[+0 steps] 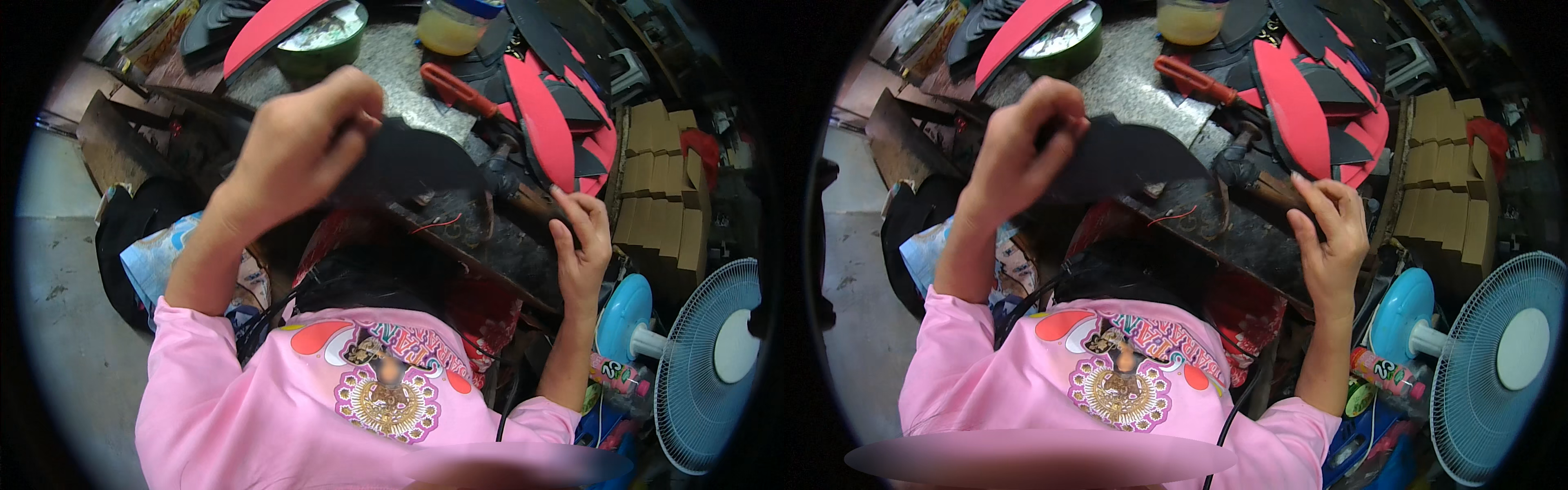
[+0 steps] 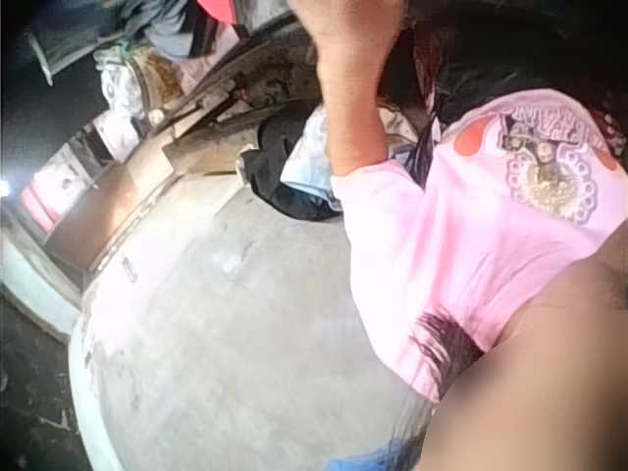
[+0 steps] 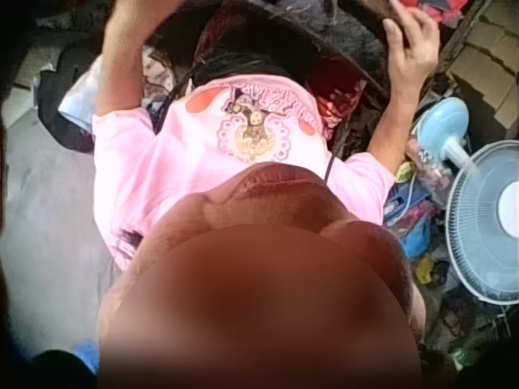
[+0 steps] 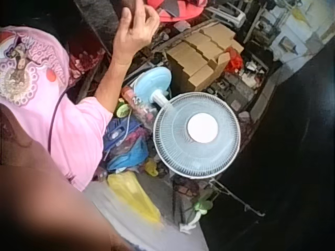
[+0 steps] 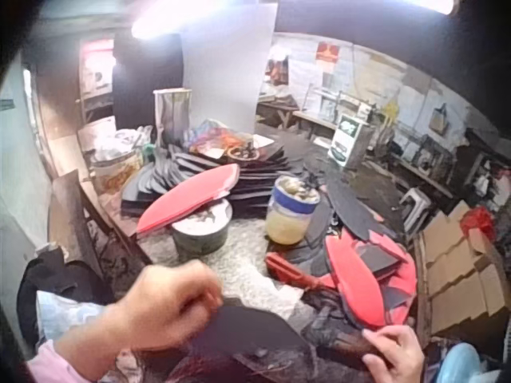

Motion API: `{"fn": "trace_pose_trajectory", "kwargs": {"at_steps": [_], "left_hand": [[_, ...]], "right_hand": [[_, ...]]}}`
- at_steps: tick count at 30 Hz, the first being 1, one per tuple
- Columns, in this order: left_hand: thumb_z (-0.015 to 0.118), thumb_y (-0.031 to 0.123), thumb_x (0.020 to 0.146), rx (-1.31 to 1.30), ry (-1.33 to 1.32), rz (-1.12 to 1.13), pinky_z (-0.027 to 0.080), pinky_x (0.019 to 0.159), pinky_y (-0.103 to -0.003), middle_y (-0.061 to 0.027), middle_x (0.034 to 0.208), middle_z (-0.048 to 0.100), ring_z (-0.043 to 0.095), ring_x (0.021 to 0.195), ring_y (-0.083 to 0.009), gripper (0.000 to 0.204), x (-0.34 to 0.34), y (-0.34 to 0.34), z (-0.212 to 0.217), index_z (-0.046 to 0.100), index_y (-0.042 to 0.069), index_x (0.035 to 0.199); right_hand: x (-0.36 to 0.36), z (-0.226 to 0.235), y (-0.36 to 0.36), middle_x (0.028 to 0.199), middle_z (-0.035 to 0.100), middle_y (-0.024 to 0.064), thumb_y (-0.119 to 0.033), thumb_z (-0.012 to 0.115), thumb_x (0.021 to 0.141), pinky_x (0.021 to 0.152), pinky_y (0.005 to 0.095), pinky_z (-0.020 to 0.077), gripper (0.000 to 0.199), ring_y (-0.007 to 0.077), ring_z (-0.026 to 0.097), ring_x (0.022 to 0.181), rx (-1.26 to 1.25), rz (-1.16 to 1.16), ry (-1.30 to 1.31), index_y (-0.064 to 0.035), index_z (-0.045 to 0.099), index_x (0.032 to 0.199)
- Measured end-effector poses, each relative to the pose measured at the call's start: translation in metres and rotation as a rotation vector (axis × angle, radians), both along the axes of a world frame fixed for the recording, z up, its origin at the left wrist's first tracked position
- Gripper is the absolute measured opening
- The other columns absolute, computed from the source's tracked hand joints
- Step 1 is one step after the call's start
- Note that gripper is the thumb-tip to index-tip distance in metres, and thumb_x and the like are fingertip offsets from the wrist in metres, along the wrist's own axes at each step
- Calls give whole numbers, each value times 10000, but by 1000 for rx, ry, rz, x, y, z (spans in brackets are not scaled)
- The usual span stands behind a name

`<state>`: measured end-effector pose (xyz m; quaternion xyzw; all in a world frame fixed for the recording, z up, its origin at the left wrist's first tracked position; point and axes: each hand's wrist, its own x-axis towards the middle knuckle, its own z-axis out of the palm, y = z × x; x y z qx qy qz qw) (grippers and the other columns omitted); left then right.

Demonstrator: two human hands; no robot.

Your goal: The person uses a red-handled tool to stitch or press seams on pink and black shoe upper pieces. They repeatedly pick up pieces, align edges, apply the tool along seams, and place the finished pieces back on the workbench.

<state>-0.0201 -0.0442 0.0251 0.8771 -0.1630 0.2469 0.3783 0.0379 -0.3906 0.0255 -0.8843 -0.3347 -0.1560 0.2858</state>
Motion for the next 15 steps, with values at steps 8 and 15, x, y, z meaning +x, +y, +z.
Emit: {"fn": "trace_pose_trajectory", "kwargs": {"at_steps": [8,15], "left_hand": [[715,102,710,221,-728,-37,531,619,-325,-33,903,642,653,783,-220,275,13,-49,11,616,144,963],[720,74,749,263,-560,284,414,1045,-452,-104,1301,549,469,1284,-335,442,64,-34,-29,599,120,1172]], "right_hand": [[-3,48,48,1050,720,149,-8,680,869,815,321,556,290,243,711,876,193,347,109,-6,667,1159],[80,118,33,848,693,152,-53,577,969,638,266,521,368,160,644,643,700,28,-523,-3,525,1331]]}}
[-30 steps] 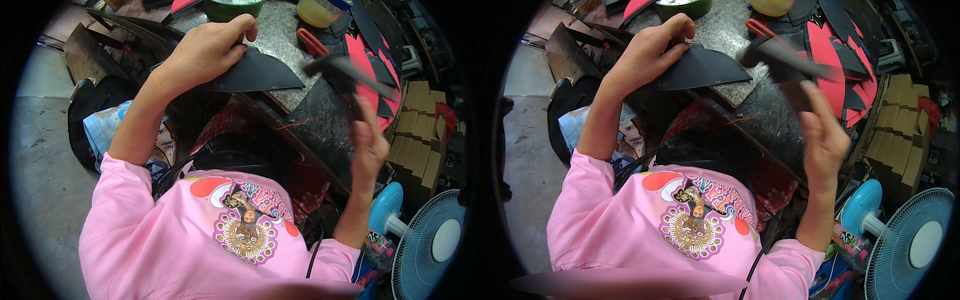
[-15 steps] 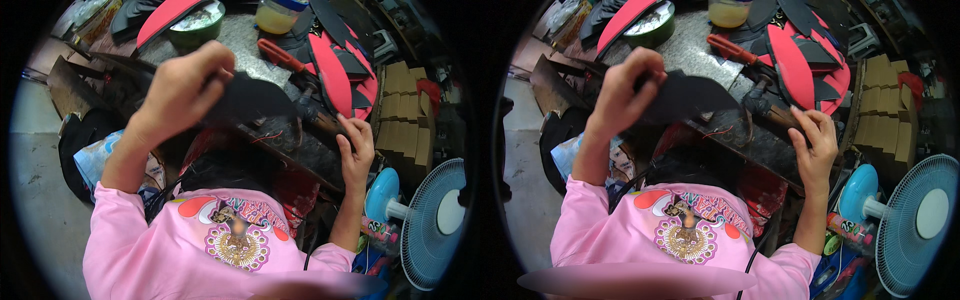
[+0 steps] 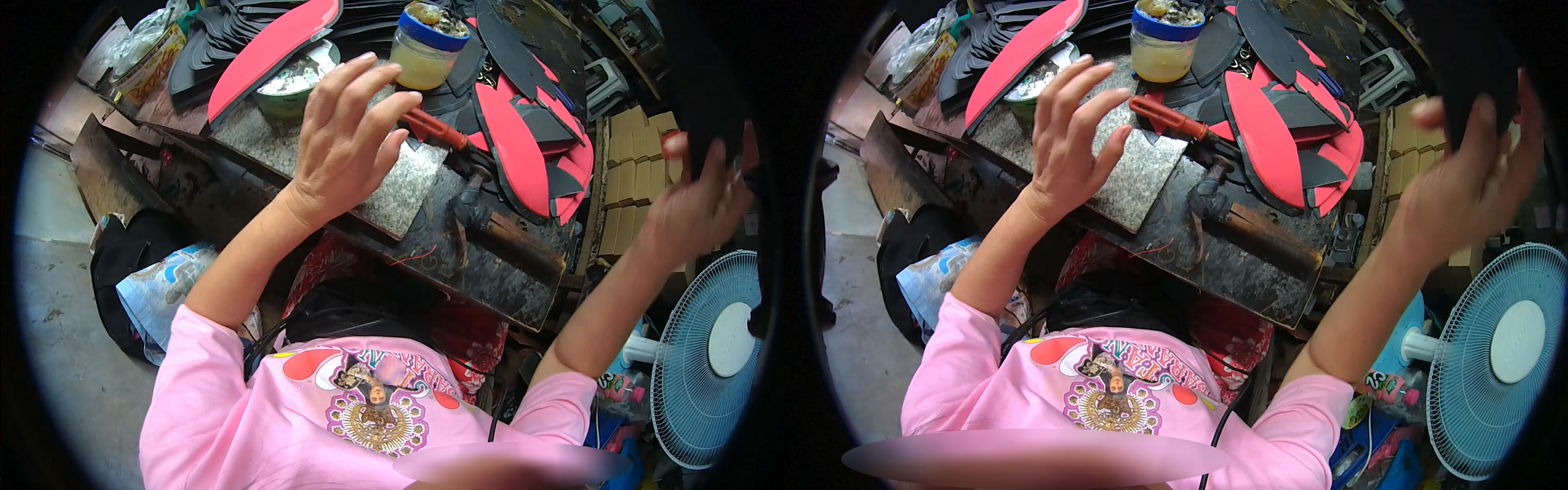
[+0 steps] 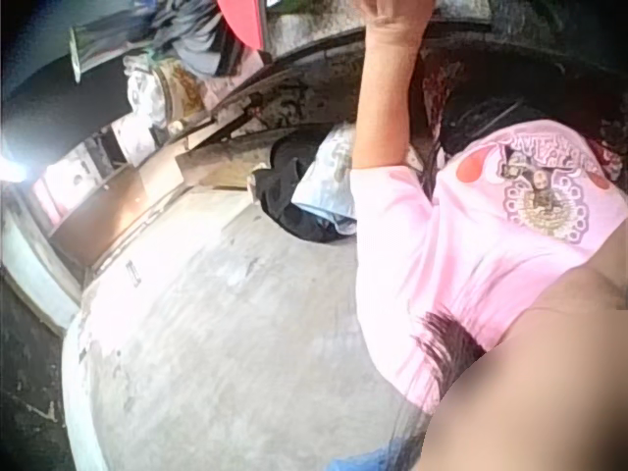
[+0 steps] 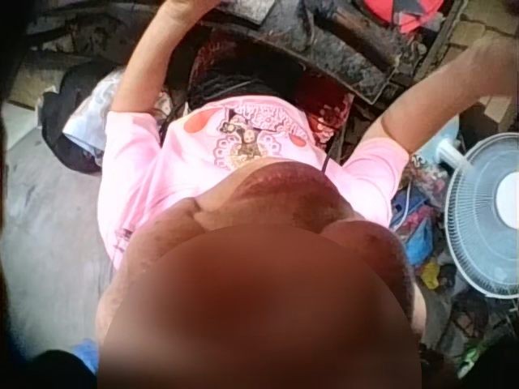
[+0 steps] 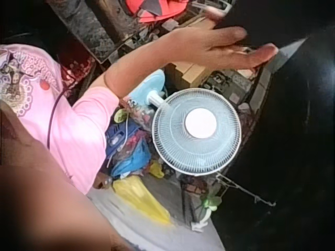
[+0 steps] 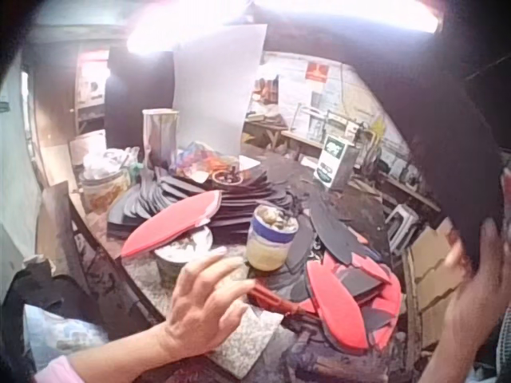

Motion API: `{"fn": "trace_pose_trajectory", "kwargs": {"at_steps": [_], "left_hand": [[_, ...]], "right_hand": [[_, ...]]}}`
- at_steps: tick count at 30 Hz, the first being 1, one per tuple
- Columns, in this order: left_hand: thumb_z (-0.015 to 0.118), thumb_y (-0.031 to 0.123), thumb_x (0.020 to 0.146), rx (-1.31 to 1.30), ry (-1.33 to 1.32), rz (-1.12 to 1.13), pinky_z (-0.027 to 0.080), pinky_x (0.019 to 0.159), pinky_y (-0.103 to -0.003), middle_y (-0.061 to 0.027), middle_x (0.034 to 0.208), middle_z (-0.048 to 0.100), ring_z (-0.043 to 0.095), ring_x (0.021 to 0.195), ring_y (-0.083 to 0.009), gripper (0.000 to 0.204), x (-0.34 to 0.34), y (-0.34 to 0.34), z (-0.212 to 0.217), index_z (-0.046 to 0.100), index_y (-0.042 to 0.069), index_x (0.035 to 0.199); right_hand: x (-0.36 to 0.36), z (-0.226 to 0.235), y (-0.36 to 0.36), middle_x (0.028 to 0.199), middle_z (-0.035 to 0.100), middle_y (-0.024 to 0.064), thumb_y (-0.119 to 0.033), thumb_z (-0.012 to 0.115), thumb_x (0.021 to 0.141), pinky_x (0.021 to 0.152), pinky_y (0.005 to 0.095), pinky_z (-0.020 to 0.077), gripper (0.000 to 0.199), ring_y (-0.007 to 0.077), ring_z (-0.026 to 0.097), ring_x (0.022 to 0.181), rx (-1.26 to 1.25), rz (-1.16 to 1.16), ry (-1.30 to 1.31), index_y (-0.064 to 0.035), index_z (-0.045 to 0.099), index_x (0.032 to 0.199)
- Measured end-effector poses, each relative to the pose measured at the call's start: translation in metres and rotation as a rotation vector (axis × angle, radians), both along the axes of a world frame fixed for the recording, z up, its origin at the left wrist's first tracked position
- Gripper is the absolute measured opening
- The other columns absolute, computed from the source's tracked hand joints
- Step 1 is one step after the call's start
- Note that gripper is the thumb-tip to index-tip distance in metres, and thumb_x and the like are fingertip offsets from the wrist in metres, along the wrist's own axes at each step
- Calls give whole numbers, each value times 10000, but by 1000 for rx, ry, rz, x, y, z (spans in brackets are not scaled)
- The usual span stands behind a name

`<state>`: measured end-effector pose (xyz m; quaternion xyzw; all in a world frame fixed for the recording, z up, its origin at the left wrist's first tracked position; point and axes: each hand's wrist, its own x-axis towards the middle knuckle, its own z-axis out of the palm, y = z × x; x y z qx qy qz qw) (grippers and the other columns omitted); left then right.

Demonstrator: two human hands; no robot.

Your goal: The person uses a red-handled tool to stitch or press seams on pink and black shoe upper pieces. They repeatedly pick up pieces, align edges, apply the tool along seams, and place the finished pieces back on the workbench.

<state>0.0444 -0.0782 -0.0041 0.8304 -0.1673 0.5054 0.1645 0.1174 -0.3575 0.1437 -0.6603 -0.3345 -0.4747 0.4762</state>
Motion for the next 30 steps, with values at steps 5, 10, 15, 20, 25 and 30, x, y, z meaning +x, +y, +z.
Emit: {"fn": "trace_pose_trajectory", "kwargs": {"at_steps": [5,10,15,20,25,30], "left_hand": [[782,156,741,159,225,51,397,1074,-448,-108,1329,528,457,1306,-326,532,9,-12,-9,575,117,1230],[797,200,733,100,317,4,419,1058,-454,-119,1317,524,450,1311,-334,553,8,-10,-8,566,93,1224],[799,222,738,81,356,-35,418,1061,-457,-132,1316,521,449,1309,-347,571,10,-12,-8,557,77,1234],[799,238,742,68,381,-38,419,1060,-457,-139,1312,521,446,1309,-352,577,10,-11,-6,554,72,1237],[797,233,748,31,432,-94,423,1055,-457,-152,1303,516,449,1298,-365,579,12,-9,-6,547,49,1236],[789,227,761,10,469,-150,422,1056,-466,-161,1298,517,453,1292,-371,573,14,-9,-6,538,35,1240]], "right_hand": [[128,-35,0,909,700,150,-54,585,943,678,277,548,380,170,684,684,92,22,361,-48,536,1319],[195,-113,-7,1232,610,95,-317,685,858,907,426,515,310,282,629,1071,-738,-722,626,-205,722,1144],[207,-109,24,1264,608,116,-497,697,824,991,442,473,516,331,546,1225,-968,-611,353,-273,640,1286],[245,-121,51,1397,529,253,-673,760,670,1102,454,390,1035,407,477,1329,-1151,-528,675,-195,402,1515],[279,-133,37,1408,522,262,-648,788,596,1085,437,409,1139,381,523,1304,-1170,-445,798,-168,356,1534],[295,-124,26,1328,624,161,-486,722,686,1034,440,458,760,317,585,1245,-1088,-518,854,-240,576,1391]]}}
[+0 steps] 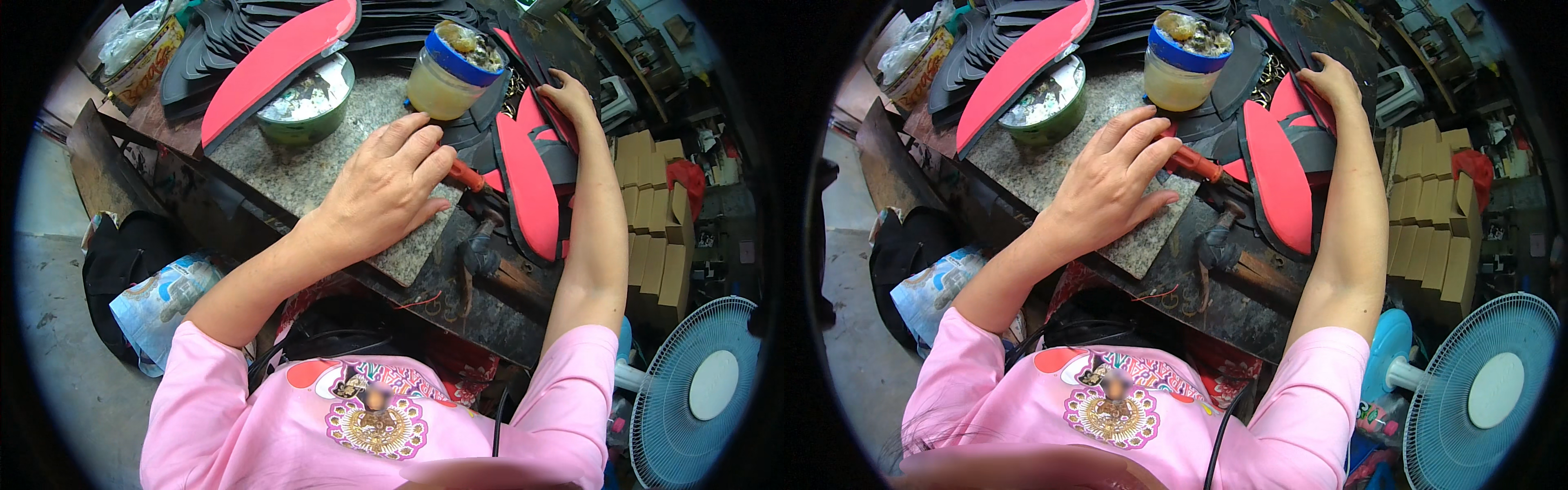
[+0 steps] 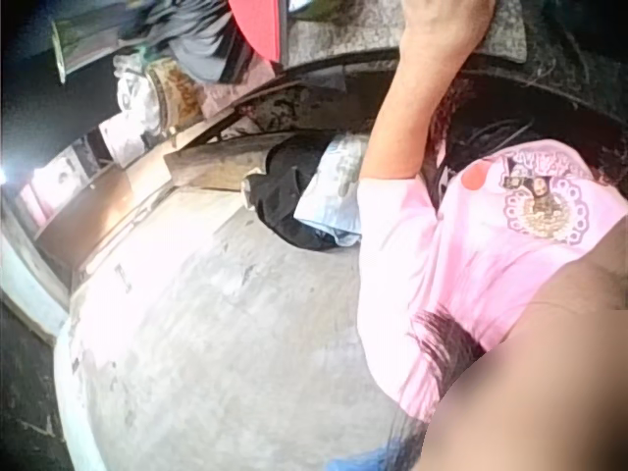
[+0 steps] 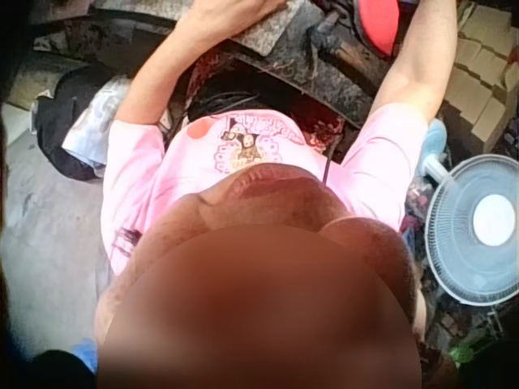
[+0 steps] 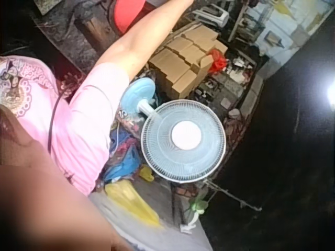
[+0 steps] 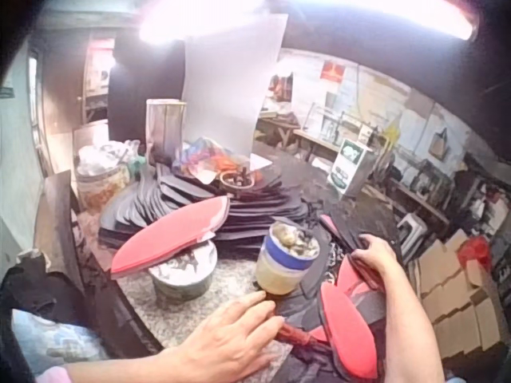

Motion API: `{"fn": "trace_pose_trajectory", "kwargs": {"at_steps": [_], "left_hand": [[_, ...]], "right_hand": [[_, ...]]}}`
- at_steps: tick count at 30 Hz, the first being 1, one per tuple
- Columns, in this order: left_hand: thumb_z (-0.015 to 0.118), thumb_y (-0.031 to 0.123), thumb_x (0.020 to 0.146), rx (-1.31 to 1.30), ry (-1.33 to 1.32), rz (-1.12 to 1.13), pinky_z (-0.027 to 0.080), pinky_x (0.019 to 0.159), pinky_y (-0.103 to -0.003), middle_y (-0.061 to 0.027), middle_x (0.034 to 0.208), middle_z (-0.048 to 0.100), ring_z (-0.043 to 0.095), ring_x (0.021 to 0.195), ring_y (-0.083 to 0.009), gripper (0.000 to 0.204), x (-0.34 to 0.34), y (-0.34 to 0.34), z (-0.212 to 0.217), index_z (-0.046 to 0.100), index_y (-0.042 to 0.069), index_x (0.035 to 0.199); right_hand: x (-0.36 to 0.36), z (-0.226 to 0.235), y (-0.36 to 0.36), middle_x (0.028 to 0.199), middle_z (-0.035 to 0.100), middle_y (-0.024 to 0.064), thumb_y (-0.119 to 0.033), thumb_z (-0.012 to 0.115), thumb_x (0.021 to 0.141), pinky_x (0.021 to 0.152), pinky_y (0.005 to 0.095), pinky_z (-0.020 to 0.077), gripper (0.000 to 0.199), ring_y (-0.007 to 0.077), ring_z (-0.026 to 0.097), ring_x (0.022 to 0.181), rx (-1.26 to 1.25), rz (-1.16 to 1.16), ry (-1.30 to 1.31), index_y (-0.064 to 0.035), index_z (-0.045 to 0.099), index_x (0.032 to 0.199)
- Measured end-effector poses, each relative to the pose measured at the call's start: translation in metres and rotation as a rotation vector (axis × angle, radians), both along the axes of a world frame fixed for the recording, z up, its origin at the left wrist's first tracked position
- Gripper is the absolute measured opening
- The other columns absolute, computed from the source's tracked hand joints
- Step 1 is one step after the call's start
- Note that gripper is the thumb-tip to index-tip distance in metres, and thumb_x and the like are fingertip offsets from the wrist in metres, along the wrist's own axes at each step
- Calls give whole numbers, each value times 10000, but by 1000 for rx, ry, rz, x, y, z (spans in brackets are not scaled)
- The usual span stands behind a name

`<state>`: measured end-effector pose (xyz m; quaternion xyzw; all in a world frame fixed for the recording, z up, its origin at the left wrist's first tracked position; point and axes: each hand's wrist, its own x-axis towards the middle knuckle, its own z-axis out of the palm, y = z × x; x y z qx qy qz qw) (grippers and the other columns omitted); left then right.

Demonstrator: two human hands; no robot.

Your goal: The person uses a red-handled tool to stitch or press seams on pink and black shoe upper pieces. They repeatedly pick up pieces, align edges, apply the tool along seams, and place the finished pieces back on the workbench.

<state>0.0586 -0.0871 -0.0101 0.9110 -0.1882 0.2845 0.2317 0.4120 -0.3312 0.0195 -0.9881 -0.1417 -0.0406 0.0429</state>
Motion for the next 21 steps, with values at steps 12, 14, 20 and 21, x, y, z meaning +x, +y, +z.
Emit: {"fn": "trace_pose_trajectory", "kwargs": {"at_steps": [12,14,20,21], "left_hand": [[769,208,783,-11,19,-5,440,1036,-455,-161,1276,533,472,1271,-367,513,4,2,-1,550,28,1210],[767,211,787,-5,20,-2,440,1036,-451,-161,1274,535,473,1270,-365,505,4,2,-2,552,26,1205],[756,244,803,29,11,27,433,1044,-444,-164,1282,538,472,1276,-363,506,3,1,-5,556,23,1211],[754,254,805,42,12,39,428,1049,-443,-165,1290,536,470,1278,-364,510,3,0,-5,556,23,1214]], "right_hand": [[16,-15,2,1356,580,225,-560,618,863,1090,465,378,750,387,541,1274,157,-86,-166,-158,454,1475],[2,-10,0,1388,542,247,-530,622,881,1127,468,321,759,401,485,1318,142,34,-247,-125,419,1489],[-133,-1,6,1498,416,232,-421,630,930,1148,508,286,634,461,315,1394,248,414,-570,-144,446,1470],[-166,-1,3,1502,414,212,-387,651,922,1142,510,293,617,446,322,1393,248,499,-607,-148,463,1460]]}}
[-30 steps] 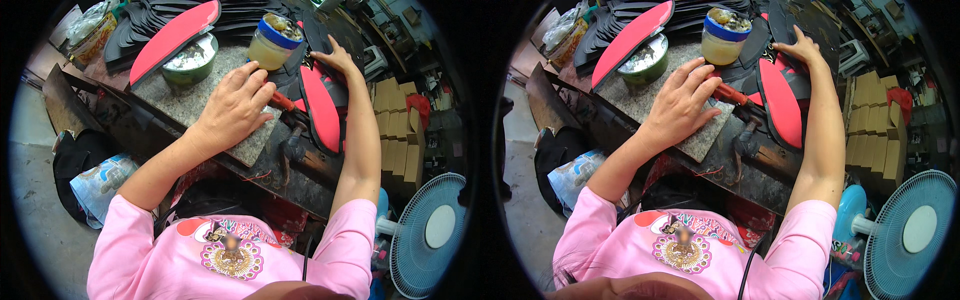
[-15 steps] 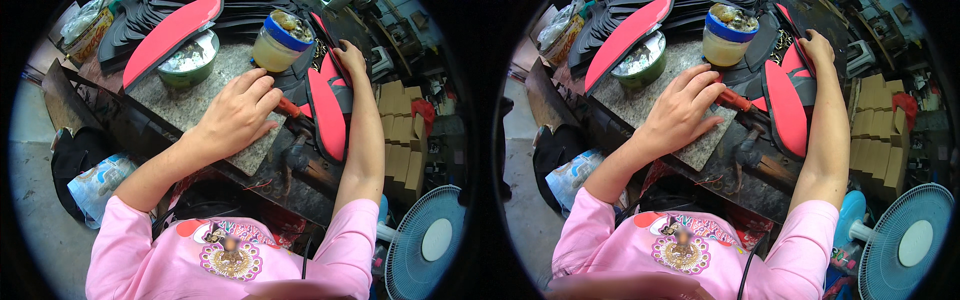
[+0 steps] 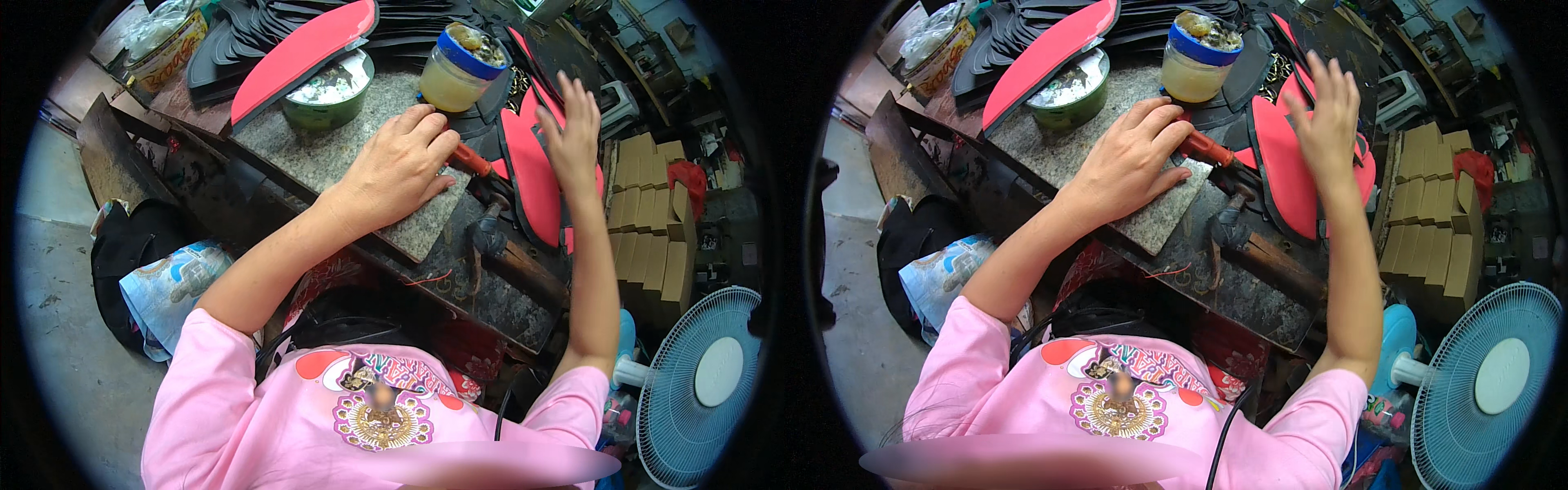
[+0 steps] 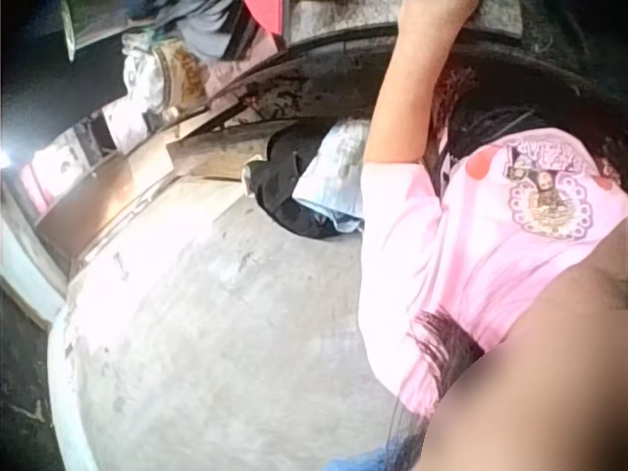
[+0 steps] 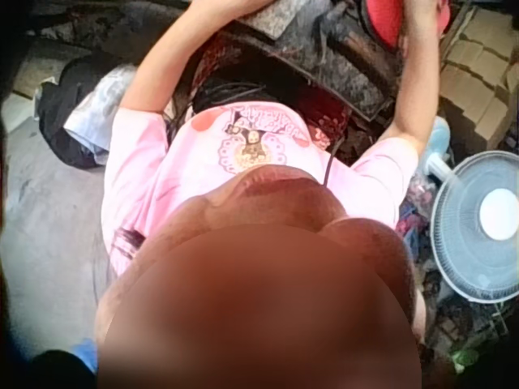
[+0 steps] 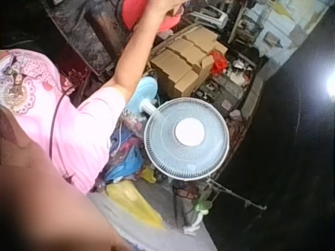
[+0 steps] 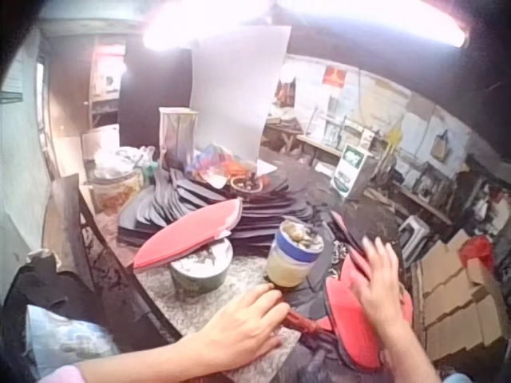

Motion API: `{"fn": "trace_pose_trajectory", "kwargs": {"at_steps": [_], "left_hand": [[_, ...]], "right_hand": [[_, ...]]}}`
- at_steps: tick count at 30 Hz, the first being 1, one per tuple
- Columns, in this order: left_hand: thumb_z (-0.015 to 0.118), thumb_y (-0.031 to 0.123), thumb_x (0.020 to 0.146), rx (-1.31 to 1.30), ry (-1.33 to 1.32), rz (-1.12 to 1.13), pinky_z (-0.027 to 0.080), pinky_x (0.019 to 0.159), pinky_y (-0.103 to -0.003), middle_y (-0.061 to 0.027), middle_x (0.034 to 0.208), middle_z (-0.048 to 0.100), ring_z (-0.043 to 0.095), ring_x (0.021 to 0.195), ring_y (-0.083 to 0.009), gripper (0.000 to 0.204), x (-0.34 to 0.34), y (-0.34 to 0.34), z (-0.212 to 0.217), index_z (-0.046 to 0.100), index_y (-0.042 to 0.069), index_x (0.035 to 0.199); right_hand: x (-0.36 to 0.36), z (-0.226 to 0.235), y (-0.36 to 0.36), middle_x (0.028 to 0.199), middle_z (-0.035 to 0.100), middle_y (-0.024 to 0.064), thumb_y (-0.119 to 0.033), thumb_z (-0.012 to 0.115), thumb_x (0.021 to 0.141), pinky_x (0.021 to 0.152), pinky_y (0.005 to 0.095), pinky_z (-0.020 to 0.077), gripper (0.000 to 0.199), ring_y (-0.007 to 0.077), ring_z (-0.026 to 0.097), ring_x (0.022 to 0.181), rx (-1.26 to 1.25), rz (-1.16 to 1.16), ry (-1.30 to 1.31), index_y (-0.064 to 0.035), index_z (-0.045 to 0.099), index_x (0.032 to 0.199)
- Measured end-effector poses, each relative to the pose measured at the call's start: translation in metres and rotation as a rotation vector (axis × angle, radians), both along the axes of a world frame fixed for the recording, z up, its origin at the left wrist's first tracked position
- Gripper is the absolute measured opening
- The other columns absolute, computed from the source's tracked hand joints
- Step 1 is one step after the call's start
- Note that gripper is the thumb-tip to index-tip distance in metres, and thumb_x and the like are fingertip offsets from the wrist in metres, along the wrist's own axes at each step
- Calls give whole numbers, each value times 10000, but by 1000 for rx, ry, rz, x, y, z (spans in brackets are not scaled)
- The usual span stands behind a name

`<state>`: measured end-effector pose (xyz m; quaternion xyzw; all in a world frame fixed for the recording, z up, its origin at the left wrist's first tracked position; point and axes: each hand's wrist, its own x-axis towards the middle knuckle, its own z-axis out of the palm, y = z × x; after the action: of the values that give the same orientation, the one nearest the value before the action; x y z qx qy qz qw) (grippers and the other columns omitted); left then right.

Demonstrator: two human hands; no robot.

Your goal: The person uses a red-handled tool to stitch or press seams on pink and black shoe upper pieces. They repeatedly pick up pieces, align edges, apply the tool along seams, and place the finished pieces back on the workbench.

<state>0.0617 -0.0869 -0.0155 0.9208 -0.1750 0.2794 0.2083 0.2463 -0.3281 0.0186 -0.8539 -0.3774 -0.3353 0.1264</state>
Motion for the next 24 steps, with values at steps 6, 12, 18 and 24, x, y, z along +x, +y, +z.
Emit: {"fn": "trace_pose_trajectory", "kwargs": {"at_steps": [6,12,18,24], "left_hand": [[729,310,831,86,-45,37,376,1101,-447,-179,1371,505,436,1332,-364,569,-1,-3,-7,541,26,1286],[622,391,922,180,-23,31,307,1150,-457,-187,1457,442,368,1392,-368,592,2,-2,-14,487,55,1391],[577,425,951,214,24,62,304,1155,-449,-188,1482,421,356,1400,-374,609,5,-1,-18,450,71,1430],[589,462,938,159,34,74,324,1144,-447,-210,1484,416,371,1391,-373,648,10,0,-18,447,69,1434]], "right_hand": [[-154,12,-61,1514,407,182,-423,593,964,1150,520,250,584,422,308,1413,-97,-67,-166,-119,468,1447],[-240,-23,-116,1524,393,180,-415,476,1027,1159,501,244,603,384,328,1417,259,-338,89,-44,376,1491],[-269,-71,-100,1519,382,227,-391,479,1029,1138,472,312,621,408,384,1392,305,-338,289,-32,333,1515],[-265,-75,-95,1398,535,205,-246,545,1000,1070,450,406,481,390,519,1282,436,-346,146,-18,466,1416]]}}
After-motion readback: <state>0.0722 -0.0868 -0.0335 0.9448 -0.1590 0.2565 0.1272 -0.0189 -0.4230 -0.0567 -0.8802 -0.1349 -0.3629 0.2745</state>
